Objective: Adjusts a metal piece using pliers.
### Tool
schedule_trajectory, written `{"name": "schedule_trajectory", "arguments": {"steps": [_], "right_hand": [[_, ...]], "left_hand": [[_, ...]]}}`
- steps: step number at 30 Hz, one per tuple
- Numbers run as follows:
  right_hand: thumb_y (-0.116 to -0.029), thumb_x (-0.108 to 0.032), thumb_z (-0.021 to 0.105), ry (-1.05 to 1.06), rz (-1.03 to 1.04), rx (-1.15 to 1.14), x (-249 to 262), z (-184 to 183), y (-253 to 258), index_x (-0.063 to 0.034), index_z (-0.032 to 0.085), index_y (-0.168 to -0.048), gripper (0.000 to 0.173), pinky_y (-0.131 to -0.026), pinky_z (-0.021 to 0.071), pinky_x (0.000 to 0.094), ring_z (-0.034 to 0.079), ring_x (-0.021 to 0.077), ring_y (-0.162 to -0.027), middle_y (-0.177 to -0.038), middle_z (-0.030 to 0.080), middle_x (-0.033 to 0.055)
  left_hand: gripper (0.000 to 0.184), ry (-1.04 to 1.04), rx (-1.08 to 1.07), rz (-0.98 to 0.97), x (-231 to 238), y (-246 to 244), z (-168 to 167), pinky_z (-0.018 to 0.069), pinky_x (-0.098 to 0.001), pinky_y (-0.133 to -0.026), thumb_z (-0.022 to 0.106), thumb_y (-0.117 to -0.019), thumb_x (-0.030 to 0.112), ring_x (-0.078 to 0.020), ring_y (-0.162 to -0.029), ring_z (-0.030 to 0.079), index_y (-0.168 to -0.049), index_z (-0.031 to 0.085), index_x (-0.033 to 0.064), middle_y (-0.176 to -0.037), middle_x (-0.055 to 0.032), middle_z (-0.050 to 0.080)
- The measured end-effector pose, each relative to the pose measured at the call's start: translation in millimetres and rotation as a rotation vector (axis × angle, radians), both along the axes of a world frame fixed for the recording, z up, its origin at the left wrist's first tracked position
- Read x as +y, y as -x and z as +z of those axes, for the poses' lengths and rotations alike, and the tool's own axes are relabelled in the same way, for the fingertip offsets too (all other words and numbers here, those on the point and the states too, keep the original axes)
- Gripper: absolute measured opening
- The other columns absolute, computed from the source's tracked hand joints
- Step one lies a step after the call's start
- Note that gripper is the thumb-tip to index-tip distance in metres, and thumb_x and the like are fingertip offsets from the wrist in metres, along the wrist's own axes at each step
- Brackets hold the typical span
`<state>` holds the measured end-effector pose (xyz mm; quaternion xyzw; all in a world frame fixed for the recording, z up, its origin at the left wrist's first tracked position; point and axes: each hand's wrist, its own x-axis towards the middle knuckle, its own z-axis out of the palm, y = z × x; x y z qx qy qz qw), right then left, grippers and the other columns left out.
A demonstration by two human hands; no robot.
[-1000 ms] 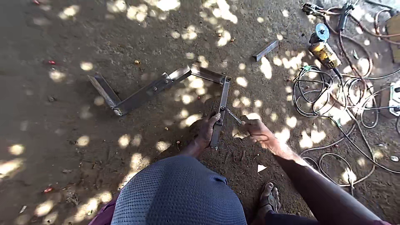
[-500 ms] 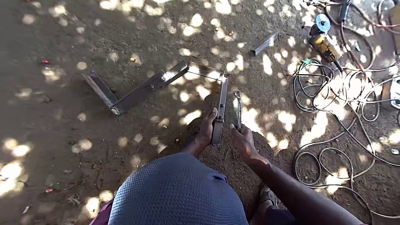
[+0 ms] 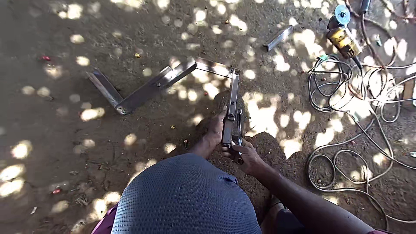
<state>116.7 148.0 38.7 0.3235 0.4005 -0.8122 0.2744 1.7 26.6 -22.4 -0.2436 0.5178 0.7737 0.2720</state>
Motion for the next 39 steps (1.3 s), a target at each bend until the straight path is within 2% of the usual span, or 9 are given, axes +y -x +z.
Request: {"name": "schedule_trajectory", "arguments": {"steps": [2, 4, 11, 14, 20, 28, 31, 35, 39], "right_hand": [[-0.1063, -0.015, 0.052, -0.037, 0.073, 0.056, 3, -3, -3, -0.0128, 0.055, -0.140, 0.034, -0.056, 0.0524, 0.0254, 0.063, 0.0134, -0.066, -0.102, 0.070, 0.0161], [-0.1049, -0.015, 0.056, -0.029, 0.117, 0.087, 7, -3, -4, -0.0130, 0.056, -0.138, 0.033, -0.047, 0.0426, 0.0212, 0.052, 0.0087, -0.055, -0.095, 0.068, 0.0135], [-0.1017, -0.011, 0.056, -0.224, 0.201, 0.114, 3, 11, 6, -0.0067, 0.061, -0.121, 0.020, -0.043, 0.0430, 0.0237, 0.053, 0.0121, -0.051, -0.076, 0.061, 0.0113], [-0.1014, -0.012, 0.056, -0.285, 0.232, 0.171, 2, 4, 3, -0.0060, 0.061, -0.118, 0.018, -0.042, 0.0389, 0.0245, 0.048, 0.0122, -0.049, -0.071, 0.058, 0.0105], [-0.0997, -0.012, 0.058, -0.411, 0.270, 0.184, 10, -22, -8, -0.0076, 0.061, -0.122, 0.023, -0.045, 0.0404, 0.0279, 0.049, 0.0147, -0.050, -0.071, 0.058, 0.0101], [-0.1034, -0.019, 0.053, -0.461, 0.343, 0.198, 19, -51, -33, -0.0136, 0.061, -0.127, 0.025, -0.046, 0.0395, 0.0285, 0.046, 0.0136, -0.051, -0.070, 0.055, 0.0073], [-0.1036, -0.024, 0.060, -0.383, 0.310, 0.186, 14, -42, -30, -0.0138, 0.062, -0.126, 0.025, -0.045, 0.0391, 0.0255, 0.046, 0.0116, -0.050, -0.075, 0.059, 0.0072], [-0.1013, -0.022, 0.064, -0.361, 0.279, 0.207, 8, -26, -22, -0.0127, 0.062, -0.120, 0.021, -0.045, 0.0384, 0.0255, 0.045, 0.0111, -0.050, -0.072, 0.055, 0.0066], [-0.1002, -0.021, 0.065, -0.400, 0.303, 0.216, 11, -30, -20, -0.0112, 0.062, -0.118, 0.020, -0.045, 0.0384, 0.0281, 0.045, 0.0134, -0.050, -0.070, 0.054, 0.0080]], "left_hand": [[0.055, -0.016, 0.004, 0.009, 0, 2, 6, 0.0603, -0.0433, -0.083, 0.049, -0.1034, 0.056, -0.0212, -0.095, 0.071, -0.123, 0.067, 0.0085, -0.106, -0.0109, 0.073], [0.058, -0.014, 0.012, 0.005, 0, 3, 8, 0.0610, -0.0434, -0.082, 0.053, -0.1001, 0.060, -0.0214, -0.094, 0.072, -0.124, 0.069, 0.0098, -0.105, -0.0107, 0.073], [0.060, -0.036, -0.011, -0.059, -2, 5, 8, 0.0609, -0.0426, -0.081, 0.068, -0.0911, 0.061, -0.0214, -0.096, 0.071, -0.131, 0.065, 0.0159, -0.110, -0.0093, 0.072], [0.054, -0.052, -0.077, -0.029, 2, 5, 7, 0.0612, -0.0466, -0.078, 0.072, -0.0902, 0.052, -0.0248, -0.090, 0.071, -0.125, 0.067, 0.0114, -0.103, -0.0122, 0.072], [0.050, -0.072, -0.139, -0.002, 10, 4, 1, 0.0603, -0.0437, -0.072, 0.073, -0.0889, 0.050, -0.0225, -0.083, 0.070, -0.120, 0.066, 0.0111, -0.097, -0.0105, 0.070], [0.053, -0.080, -0.141, -0.026, 6, -6, -16, 0.0614, -0.0486, -0.080, 0.067, -0.0944, 0.048, -0.0323, -0.095, 0.072, -0.126, 0.064, 0.0047, -0.109, -0.0196, 0.072], [0.055, -0.053, -0.101, -0.062, 1, -2, -11, 0.0620, -0.0516, -0.080, 0.065, -0.0955, 0.051, -0.0348, -0.093, 0.073, -0.124, 0.066, 0.0033, -0.106, -0.0210, 0.072], [0.073, 0.169, -0.020, -0.215, 7, 1, 14, 0.0619, -0.0433, -0.070, 0.072, -0.0863, 0.065, -0.0245, -0.077, 0.070, -0.131, 0.060, 0.0091, -0.094, -0.0131, 0.071], [0.065, 0.174, 0.012, -0.190, 11, -2, 10, 0.0644, -0.0461, -0.071, 0.071, -0.0922, 0.054, -0.0295, -0.078, 0.073, -0.133, 0.058, 0.0057, -0.098, -0.0178, 0.071]]}}
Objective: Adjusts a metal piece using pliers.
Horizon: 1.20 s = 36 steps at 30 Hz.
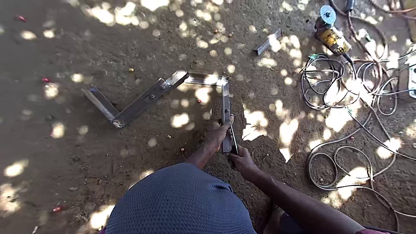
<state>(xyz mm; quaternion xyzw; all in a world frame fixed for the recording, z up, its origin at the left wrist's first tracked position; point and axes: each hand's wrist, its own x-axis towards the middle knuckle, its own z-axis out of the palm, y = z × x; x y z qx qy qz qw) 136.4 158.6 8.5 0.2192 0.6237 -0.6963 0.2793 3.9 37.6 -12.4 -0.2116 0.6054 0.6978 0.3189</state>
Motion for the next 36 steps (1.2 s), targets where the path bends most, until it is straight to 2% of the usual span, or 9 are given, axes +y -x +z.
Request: {"name": "schedule_trajectory", "arguments": {"steps": [7, 12, 16, 19, 22, 24, 27, 32, 36], "right_hand": [[-0.0955, -0.013, 0.063, -0.307, -0.021, 0.019, 15, -31, 4, -0.0071, 0.064, -0.117, 0.022, -0.054, 0.0506, 0.0446, 0.058, 0.0243, -0.062, -0.081, 0.063, 0.0126], [-0.1008, -0.022, 0.059, -0.284, 0.019, 0.095, 22, -11, -3, -0.0098, 0.063, -0.118, 0.021, -0.048, 0.0456, 0.0401, 0.053, 0.0224, -0.056, -0.077, 0.059, 0.0108], [-0.1039, -0.037, 0.057, -0.249, -0.006, 0.114, -3, 2, -17, -0.0110, 0.061, -0.114, 0.028, -0.050, 0.0496, 0.0404, 0.054, 0.0221, -0.054, -0.073, 0.058, 0.0092], [-0.1038, -0.033, 0.057, -0.397, 0.057, 0.206, -9, 7, -13, -0.0119, 0.062, -0.110, 0.023, -0.051, 0.0511, 0.0399, 0.057, 0.0194, -0.055, -0.073, 0.059, 0.0055], [-0.1030, -0.024, 0.059, -0.522, 0.055, 0.295, -2, 15, -4, -0.0081, 0.062, -0.114, 0.020, -0.058, 0.0543, 0.0434, 0.061, 0.0209, -0.065, -0.082, 0.063, 0.0083], [-0.1018, -0.027, 0.060, -0.509, 0.040, 0.256, -7, 26, -3, -0.0100, 0.061, -0.108, 0.018, -0.054, 0.0522, 0.0421, 0.058, 0.0201, -0.062, -0.078, 0.060, 0.0068], [-0.0980, -0.028, 0.063, -0.494, 0.101, 0.195, -25, 55, -5, -0.0120, 0.059, -0.103, 0.017, -0.050, 0.0496, 0.0415, 0.057, 0.0198, -0.056, -0.071, 0.058, 0.0053], [-0.0951, -0.021, 0.067, -0.751, 0.151, 0.451, 17, 36, 25, -0.0036, 0.064, -0.104, 0.019, -0.063, 0.0565, 0.0497, 0.064, 0.0263, -0.070, -0.084, 0.065, 0.0118], [-0.0972, -0.026, 0.064, -0.778, 0.018, 0.530, 43, 31, 37, -0.0087, 0.057, -0.093, 0.018, -0.049, 0.0467, 0.0399, 0.053, 0.0185, -0.053, -0.065, 0.054, 0.0039]], "left_hand": [[0.061, 0.082, 0.060, -0.078, 6, -4, 21, 0.0632, -0.0486, -0.082, 0.054, -0.1012, 0.059, -0.0280, -0.092, 0.074, -0.131, 0.062, 0.0066, -0.103, -0.0147, 0.074], [0.062, 0.026, 0.084, -0.038, -3, -4, 36, 0.0617, -0.0470, -0.085, 0.048, -0.1034, 0.059, -0.0265, -0.096, 0.072, -0.127, 0.062, 0.0031, -0.105, -0.0147, 0.073], [0.060, -0.100, 0.051, 0.046, -17, -13, 34, 0.0624, -0.0480, -0.082, 0.042, -0.1065, 0.056, -0.0305, -0.097, 0.073, -0.128, 0.059, 0.0020, -0.110, -0.0178, 0.072], [0.061, -0.252, 0.047, 0.102, -31, -19, 42, 0.0598, -0.0552, -0.091, 0.035, -0.1097, 0.051, -0.0382, -0.107, 0.071, -0.132, 0.058, -0.0009, -0.118, -0.0231, 0.071], [0.051, -0.394, 0.075, 0.169, -42, -22, 50, 0.0605, -0.0456, -0.084, 0.031, -0.1116, 0.044, -0.0289, -0.098, 0.070, -0.137, 0.055, 0.0065, -0.115, -0.0180, 0.068], [0.054, -0.501, 0.079, 0.196, -49, -25, 49, 0.0612, -0.0455, -0.085, 0.027, -0.1117, 0.045, -0.0289, -0.102, 0.071, -0.142, 0.053, 0.0091, -0.121, -0.0177, 0.067], [0.067, -0.698, 0.084, 0.152, -61, -26, 47, 0.0458, -0.0638, -0.109, 0.015, -0.1104, 0.052, -0.0475, -0.132, 0.055, -0.147, 0.044, 0.0037, -0.143, -0.0289, 0.055], [0.063, -0.699, 0.110, 0.221, -71, -29, 62, 0.0466, -0.0636, -0.107, 0.019, -0.1097, 0.053, -0.0417, -0.128, 0.058, -0.147, 0.045, 0.0089, -0.138, -0.0237, 0.059], [0.071, -0.814, 0.126, 0.150, -84, -35, 50, 0.0376, -0.0645, -0.116, 0.009, -0.1084, 0.054, -0.0439, -0.142, 0.045, -0.152, 0.037, 0.0050, -0.151, -0.0255, 0.049]]}}
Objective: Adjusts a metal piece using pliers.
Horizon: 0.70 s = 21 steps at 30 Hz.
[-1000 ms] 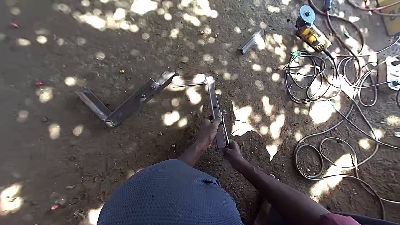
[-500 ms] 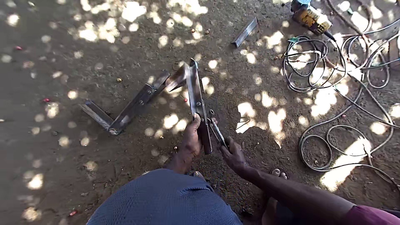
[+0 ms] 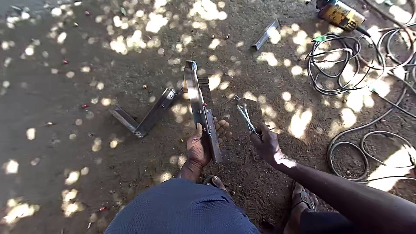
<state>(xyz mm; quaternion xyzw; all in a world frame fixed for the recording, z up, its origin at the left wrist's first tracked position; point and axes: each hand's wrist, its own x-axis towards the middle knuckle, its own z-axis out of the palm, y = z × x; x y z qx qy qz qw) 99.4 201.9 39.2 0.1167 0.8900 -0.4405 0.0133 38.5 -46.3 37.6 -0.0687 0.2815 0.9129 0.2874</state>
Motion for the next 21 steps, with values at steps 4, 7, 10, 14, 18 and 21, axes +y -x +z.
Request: {"name": "schedule_trajectory", "arguments": {"steps": [4, 7, 10, 14, 18, 21], "right_hand": [[-0.1017, -0.025, 0.061, 0.149, 0.071, -0.015, -22, 36, -7, -0.0103, 0.058, -0.102, 0.015, -0.040, 0.0437, 0.0348, 0.050, 0.0169, -0.047, -0.066, 0.055, 0.0041], [-0.1017, -0.025, 0.062, 0.195, 0.097, -0.006, -45, 45, -8, -0.0093, 0.058, -0.100, 0.016, -0.040, 0.0428, 0.0342, 0.049, 0.0168, -0.046, -0.065, 0.054, 0.0041], [-0.1007, -0.023, 0.062, 0.187, 0.094, -0.010, -61, 48, -8, -0.0100, 0.058, -0.099, 0.014, -0.041, 0.0432, 0.0335, 0.050, 0.0158, -0.047, -0.066, 0.055, 0.0034], [-0.1009, -0.024, 0.063, 0.208, 0.066, -0.047, -71, 42, -8, -0.0116, 0.056, -0.098, 0.014, -0.042, 0.0421, 0.0358, 0.049, 0.0180, -0.049, -0.068, 0.054, 0.0041], [-0.1003, -0.024, 0.064, 0.218, 0.036, -0.067, -79, 37, -4, -0.0116, 0.056, -0.097, 0.015, -0.045, 0.0448, 0.0360, 0.052, 0.0175, -0.052, -0.069, 0.055, 0.0039], [-0.0989, -0.026, 0.064, 0.212, -0.013, -0.050, -83, 34, 2, -0.0117, 0.056, -0.094, 0.017, -0.048, 0.0462, 0.0361, 0.053, 0.0164, -0.054, -0.068, 0.055, 0.0026]], "left_hand": [[0.072, -0.022, 0.004, 0.001, -1, 0, -1, 0.0372, -0.0645, -0.116, 0.008, -0.1081, 0.052, -0.0432, -0.143, 0.044, -0.152, 0.038, 0.0041, -0.152, -0.0249, 0.048], [0.069, 0.089, -0.033, 0.058, 4, 0, 2, 0.0509, -0.0568, -0.104, 0.013, -0.1089, 0.055, -0.0359, -0.130, 0.059, -0.147, 0.048, 0.0084, -0.141, -0.0200, 0.059], [0.072, 0.167, -0.018, 0.091, 7, -1, 2, 0.0566, -0.0519, -0.093, 0.016, -0.1068, 0.061, -0.0349, -0.120, 0.063, -0.141, 0.053, 0.0091, -0.133, -0.0210, 0.063], [0.075, 0.128, -0.003, 0.091, 11, 1, 6, 0.0578, -0.0528, -0.092, 0.017, -0.1056, 0.064, -0.0380, -0.121, 0.063, -0.142, 0.052, 0.0087, -0.134, -0.0233, 0.062], [0.081, 0.042, -0.024, 0.066, 12, 2, 3, 0.0523, -0.0558, -0.103, 0.012, -0.1051, 0.066, -0.0426, -0.127, 0.059, -0.146, 0.047, 0.0056, -0.138, -0.0274, 0.059], [0.079, 0.044, -0.031, 0.074, 15, 3, 3, 0.0527, -0.0548, -0.102, 0.014, -0.1058, 0.064, -0.0404, -0.124, 0.061, -0.145, 0.048, 0.0052, -0.134, -0.0265, 0.060]]}}
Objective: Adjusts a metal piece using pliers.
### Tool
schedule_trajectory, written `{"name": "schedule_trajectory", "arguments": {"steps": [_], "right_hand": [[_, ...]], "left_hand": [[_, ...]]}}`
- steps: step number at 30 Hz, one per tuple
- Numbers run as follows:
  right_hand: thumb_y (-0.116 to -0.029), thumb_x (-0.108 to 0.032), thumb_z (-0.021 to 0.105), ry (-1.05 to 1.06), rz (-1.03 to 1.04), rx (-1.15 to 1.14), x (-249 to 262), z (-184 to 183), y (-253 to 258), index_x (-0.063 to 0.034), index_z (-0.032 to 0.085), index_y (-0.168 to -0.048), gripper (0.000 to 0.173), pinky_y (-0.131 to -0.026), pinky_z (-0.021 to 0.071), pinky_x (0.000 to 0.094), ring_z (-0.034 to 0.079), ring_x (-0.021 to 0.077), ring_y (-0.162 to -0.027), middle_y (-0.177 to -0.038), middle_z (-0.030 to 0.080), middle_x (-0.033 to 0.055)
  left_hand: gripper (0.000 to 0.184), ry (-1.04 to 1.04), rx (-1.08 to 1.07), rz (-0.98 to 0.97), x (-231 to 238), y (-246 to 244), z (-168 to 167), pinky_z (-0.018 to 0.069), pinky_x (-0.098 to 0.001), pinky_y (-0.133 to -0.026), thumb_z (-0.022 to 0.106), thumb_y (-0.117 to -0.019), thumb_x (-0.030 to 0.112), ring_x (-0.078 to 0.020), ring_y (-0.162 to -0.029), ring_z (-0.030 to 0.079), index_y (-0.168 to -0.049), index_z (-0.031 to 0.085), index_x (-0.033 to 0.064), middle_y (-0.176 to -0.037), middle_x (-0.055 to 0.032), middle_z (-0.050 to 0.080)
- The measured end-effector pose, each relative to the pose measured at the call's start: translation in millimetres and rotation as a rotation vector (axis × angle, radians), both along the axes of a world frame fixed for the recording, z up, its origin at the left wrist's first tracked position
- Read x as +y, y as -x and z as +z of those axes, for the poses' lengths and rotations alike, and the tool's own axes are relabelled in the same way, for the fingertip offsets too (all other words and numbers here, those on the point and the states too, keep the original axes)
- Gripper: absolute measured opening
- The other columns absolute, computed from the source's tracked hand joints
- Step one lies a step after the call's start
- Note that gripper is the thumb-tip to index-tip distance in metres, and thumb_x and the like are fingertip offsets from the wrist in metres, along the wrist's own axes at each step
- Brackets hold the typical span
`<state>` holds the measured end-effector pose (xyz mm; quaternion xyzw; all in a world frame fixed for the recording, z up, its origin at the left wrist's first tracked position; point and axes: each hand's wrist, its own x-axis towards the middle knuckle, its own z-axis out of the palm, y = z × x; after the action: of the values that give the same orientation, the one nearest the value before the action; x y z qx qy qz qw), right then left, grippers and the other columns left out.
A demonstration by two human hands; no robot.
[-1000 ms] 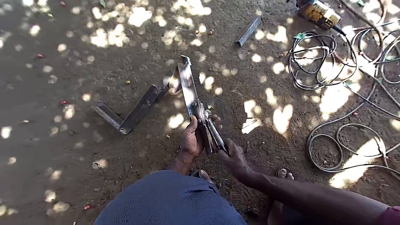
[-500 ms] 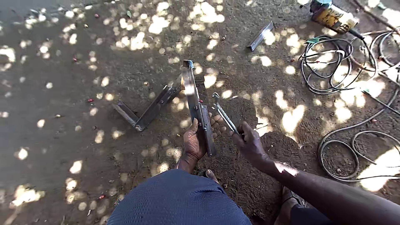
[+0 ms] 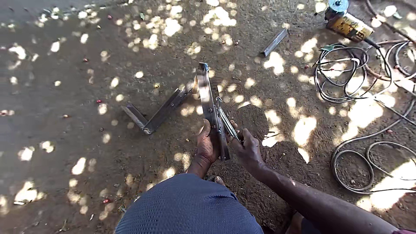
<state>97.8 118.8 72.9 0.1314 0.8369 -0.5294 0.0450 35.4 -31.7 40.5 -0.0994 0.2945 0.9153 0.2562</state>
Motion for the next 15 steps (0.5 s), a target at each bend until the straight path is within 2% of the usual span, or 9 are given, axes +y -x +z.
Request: {"name": "schedule_trajectory", "arguments": {"steps": [2, 4, 7, 10, 12, 15], "right_hand": [[-0.1015, -0.029, 0.062, 0.015, 0.023, 0.000, 2, 5, -6, -0.0130, 0.056, -0.097, 0.018, -0.043, 0.0426, 0.0359, 0.050, 0.0181, -0.051, -0.068, 0.054, 0.0040], [-0.1017, -0.029, 0.061, 0.003, 0.027, -0.025, 3, 9, -7, -0.0134, 0.057, -0.100, 0.016, -0.043, 0.0435, 0.0378, 0.052, 0.0194, -0.051, -0.069, 0.055, 0.0045], [-0.0996, -0.028, 0.062, -0.023, -0.018, -0.061, 3, 19, -2, -0.0131, 0.058, -0.096, 0.016, -0.043, 0.0442, 0.0395, 0.053, 0.0200, -0.051, -0.068, 0.056, 0.0048], [-0.0997, -0.029, 0.063, -0.055, -0.025, -0.047, 8, 33, 4, -0.0131, 0.058, -0.095, 0.017, -0.042, 0.0425, 0.0381, 0.051, 0.0194, -0.049, -0.066, 0.055, 0.0048], [-0.0987, -0.029, 0.063, -0.094, -0.039, -0.035, 12, 37, 12, -0.0131, 0.059, -0.094, 0.017, -0.043, 0.0421, 0.0381, 0.051, 0.0189, -0.049, -0.065, 0.055, 0.0042], [-0.0920, -0.027, 0.067, -0.157, -0.085, -0.047, 16, 37, 31, -0.0132, 0.061, -0.087, 0.016, -0.051, 0.0455, 0.0413, 0.055, 0.0179, -0.056, -0.065, 0.056, 0.0019]], "left_hand": [[0.079, -0.011, -0.014, 0.000, 1, 0, -1, 0.0539, -0.0540, -0.101, 0.015, -0.1052, 0.066, -0.0396, -0.122, 0.062, -0.146, 0.047, 0.0060, -0.134, -0.0258, 0.061], [0.079, -0.016, -0.018, -0.001, 2, 1, -2, 0.0555, -0.0530, -0.097, 0.014, -0.1049, 0.066, -0.0391, -0.119, 0.064, -0.146, 0.047, 0.0074, -0.133, -0.0255, 0.061], [0.075, 0.012, 0.000, 0.001, 3, 1, -1, 0.0553, -0.0520, -0.097, 0.016, -0.1057, 0.064, -0.0369, -0.120, 0.063, -0.144, 0.049, 0.0084, -0.133, -0.0237, 0.061], [0.068, 0.026, 0.004, 0.036, 5, -1, 8, 0.0573, -0.0477, -0.093, 0.018, -0.1073, 0.060, -0.0293, -0.112, 0.067, -0.136, 0.056, 0.0103, -0.123, -0.0168, 0.067], [0.068, -0.031, 0.022, 0.032, 4, 0, 8, 0.0564, -0.0504, -0.096, 0.019, -0.1077, 0.059, -0.0303, -0.113, 0.067, -0.138, 0.054, 0.0091, -0.124, -0.0175, 0.066], [0.070, -0.001, 0.006, 0.035, 5, 1, 7, 0.0558, -0.0544, -0.096, 0.019, -0.1076, 0.060, -0.0336, -0.111, 0.067, -0.138, 0.053, 0.0065, -0.121, -0.0201, 0.066]]}}
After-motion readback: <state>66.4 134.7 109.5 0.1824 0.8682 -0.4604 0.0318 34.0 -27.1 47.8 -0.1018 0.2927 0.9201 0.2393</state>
